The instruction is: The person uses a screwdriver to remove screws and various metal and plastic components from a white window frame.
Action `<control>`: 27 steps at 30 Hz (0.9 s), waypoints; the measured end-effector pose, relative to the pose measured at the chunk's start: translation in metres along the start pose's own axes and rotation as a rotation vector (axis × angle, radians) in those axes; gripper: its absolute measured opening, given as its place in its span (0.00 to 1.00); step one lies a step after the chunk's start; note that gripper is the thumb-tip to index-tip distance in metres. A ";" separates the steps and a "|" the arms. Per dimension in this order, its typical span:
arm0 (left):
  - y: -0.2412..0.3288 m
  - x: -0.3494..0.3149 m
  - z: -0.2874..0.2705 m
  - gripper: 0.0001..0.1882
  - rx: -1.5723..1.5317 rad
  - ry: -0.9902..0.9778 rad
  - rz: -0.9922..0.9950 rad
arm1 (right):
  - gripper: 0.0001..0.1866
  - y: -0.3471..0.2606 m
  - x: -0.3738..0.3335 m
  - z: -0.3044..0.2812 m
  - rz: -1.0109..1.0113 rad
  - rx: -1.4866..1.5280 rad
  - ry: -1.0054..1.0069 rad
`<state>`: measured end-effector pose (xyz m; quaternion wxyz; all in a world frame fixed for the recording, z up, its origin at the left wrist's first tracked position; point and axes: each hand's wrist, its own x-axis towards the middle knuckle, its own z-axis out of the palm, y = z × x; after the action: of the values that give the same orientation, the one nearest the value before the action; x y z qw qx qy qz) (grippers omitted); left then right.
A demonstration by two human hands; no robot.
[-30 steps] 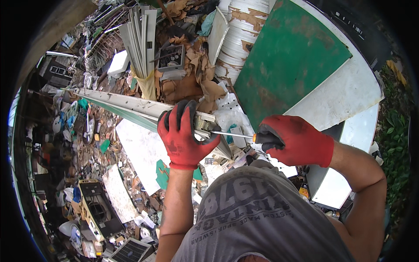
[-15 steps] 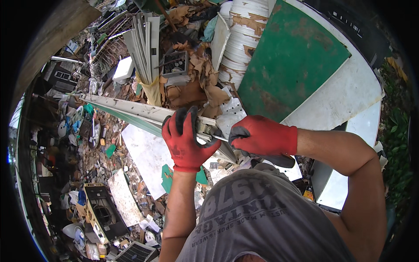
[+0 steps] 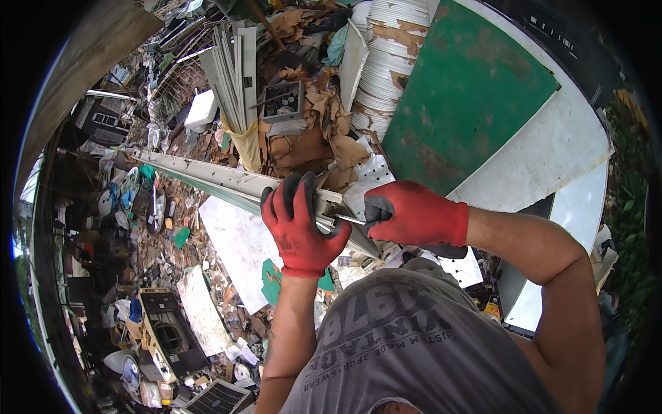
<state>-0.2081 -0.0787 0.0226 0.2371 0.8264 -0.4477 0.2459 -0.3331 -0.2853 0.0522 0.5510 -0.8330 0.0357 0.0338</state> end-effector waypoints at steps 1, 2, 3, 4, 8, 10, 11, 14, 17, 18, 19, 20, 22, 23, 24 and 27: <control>0.000 0.000 0.000 0.48 0.004 -0.001 0.002 | 0.11 0.002 0.000 0.001 -0.002 0.006 0.008; 0.000 0.000 0.001 0.47 0.009 -0.002 0.004 | 0.11 0.004 -0.001 0.002 -0.004 0.011 0.015; 0.001 -0.001 0.001 0.46 0.010 0.000 0.000 | 0.11 0.006 0.000 0.003 -0.022 0.020 0.022; 0.001 -0.001 0.002 0.46 0.013 0.003 -0.004 | 0.11 0.008 0.000 0.003 -0.042 0.028 0.027; 0.004 0.001 0.004 0.44 0.029 0.031 0.001 | 0.28 0.014 0.001 -0.001 -0.009 0.011 -0.054; 0.004 0.002 0.005 0.43 0.030 0.029 0.007 | 0.26 0.031 -0.002 0.014 -0.147 0.024 0.077; 0.003 0.003 0.005 0.43 0.027 0.024 0.005 | 0.24 0.036 -0.001 0.021 -0.205 0.085 0.112; 0.002 0.004 0.006 0.43 0.025 0.032 0.003 | 0.26 0.044 0.001 0.043 -0.365 0.178 0.211; 0.003 0.005 0.004 0.43 0.020 0.019 -0.005 | 0.28 0.056 0.012 0.058 -0.540 0.122 0.403; 0.003 0.005 0.004 0.43 0.025 0.009 -0.014 | 0.28 0.060 0.017 0.061 -0.562 0.129 0.418; 0.003 0.006 0.003 0.44 0.030 -0.001 -0.022 | 0.29 0.063 0.021 0.064 -0.584 0.137 0.435; 0.002 0.006 0.003 0.44 0.035 -0.012 -0.030 | 0.29 0.065 0.024 0.065 -0.606 0.144 0.453; 0.002 0.007 0.002 0.45 0.030 -0.026 -0.034 | 0.29 0.068 0.026 0.065 -0.627 0.098 0.464; 0.002 0.007 0.001 0.45 0.029 -0.034 -0.035 | 0.30 0.068 0.027 0.066 -0.638 0.075 0.470; 0.002 0.008 0.001 0.45 0.033 -0.041 -0.036 | 0.30 0.071 0.030 0.068 -0.677 0.041 0.499; 0.003 0.008 0.000 0.46 0.037 -0.060 -0.042 | 0.30 0.078 0.038 0.069 -0.773 -0.103 0.565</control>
<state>-0.2064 -0.0848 0.0284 0.2136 0.8467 -0.4326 0.2243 -0.3039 -0.2527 -0.0498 0.4498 -0.7883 -0.1299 -0.3992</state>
